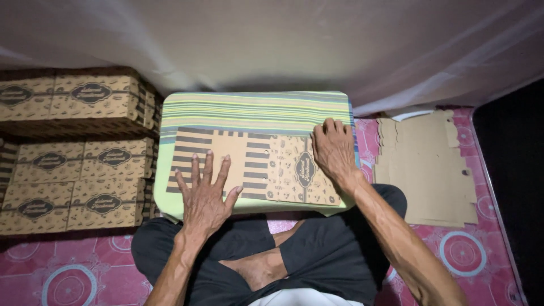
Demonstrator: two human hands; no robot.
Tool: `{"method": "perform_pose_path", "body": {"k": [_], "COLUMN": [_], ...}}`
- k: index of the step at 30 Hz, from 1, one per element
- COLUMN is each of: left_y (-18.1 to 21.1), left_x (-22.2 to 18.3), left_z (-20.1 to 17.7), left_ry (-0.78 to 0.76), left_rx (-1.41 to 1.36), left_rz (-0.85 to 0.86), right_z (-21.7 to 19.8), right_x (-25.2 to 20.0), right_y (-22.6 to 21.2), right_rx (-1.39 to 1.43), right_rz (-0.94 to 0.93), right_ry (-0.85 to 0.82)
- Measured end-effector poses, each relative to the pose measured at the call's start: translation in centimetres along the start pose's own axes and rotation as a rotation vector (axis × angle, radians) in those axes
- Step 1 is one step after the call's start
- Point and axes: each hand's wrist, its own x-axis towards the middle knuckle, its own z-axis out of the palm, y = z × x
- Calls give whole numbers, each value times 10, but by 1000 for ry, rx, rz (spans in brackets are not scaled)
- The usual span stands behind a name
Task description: The person sits cross-legged on the floor with a small table and folds a flat printed cardboard blank into a bakery box, pressing creases and tucking tabs to form the base and lid, then sets the finished box onto a stack of completed boxes and reaches for another flat blank.
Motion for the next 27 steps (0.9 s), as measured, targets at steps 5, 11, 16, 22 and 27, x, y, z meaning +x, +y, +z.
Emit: {"method": "perform_pose_path", "body": {"k": [5,11,16,22,27], "left_y": [2,6,21,62,88], "left_x": [0,0,3,11,-2], "left_z": [1,-6,-11,-9,21], "left_ry": [5,-1,-43,-85,336], "left_rx": [18,14,1,49,-195], "left_rz": [-22,-27,-90,-215,218], "right_z": [-53,-42,-32,-25,-29], "right_x": [12,-2,-8,-9,-10], "right_y": [-57,-89,-89,-90,-91], "right_rx": [270,405,375,349,382], "right_rz": [105,47,4,16,42], "right_ry": [-417,-430,-429,-387,-302]}}
